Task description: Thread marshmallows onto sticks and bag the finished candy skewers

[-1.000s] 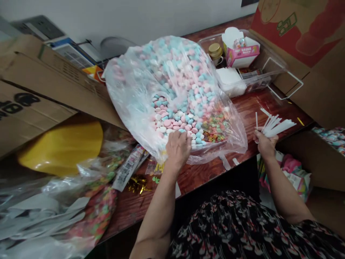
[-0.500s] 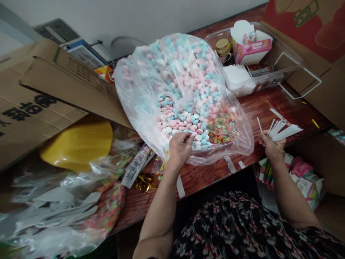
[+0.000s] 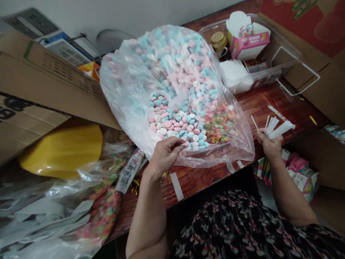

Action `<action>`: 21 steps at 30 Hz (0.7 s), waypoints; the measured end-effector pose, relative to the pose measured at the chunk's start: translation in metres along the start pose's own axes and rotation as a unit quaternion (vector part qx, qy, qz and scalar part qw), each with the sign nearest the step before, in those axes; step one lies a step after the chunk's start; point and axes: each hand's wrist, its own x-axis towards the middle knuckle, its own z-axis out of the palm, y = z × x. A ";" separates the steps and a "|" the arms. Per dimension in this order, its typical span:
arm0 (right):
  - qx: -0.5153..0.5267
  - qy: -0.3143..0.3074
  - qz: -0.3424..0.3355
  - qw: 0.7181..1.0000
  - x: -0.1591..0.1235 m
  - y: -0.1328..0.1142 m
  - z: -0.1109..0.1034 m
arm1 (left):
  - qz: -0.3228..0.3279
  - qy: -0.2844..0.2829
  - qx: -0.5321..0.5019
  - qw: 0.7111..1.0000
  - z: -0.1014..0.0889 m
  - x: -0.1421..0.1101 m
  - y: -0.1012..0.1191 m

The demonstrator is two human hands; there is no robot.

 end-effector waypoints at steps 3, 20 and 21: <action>0.011 0.010 0.012 1.000 0.001 0.001 0.001 | 0.070 -0.005 0.130 0.989 0.007 0.009 0.000; -0.017 0.022 -0.010 1.000 0.001 -0.006 0.003 | 0.198 0.062 0.321 0.924 0.048 0.021 -0.010; -0.010 0.044 -0.015 0.999 -0.002 -0.012 0.003 | 0.190 0.088 0.278 0.938 0.048 0.019 -0.009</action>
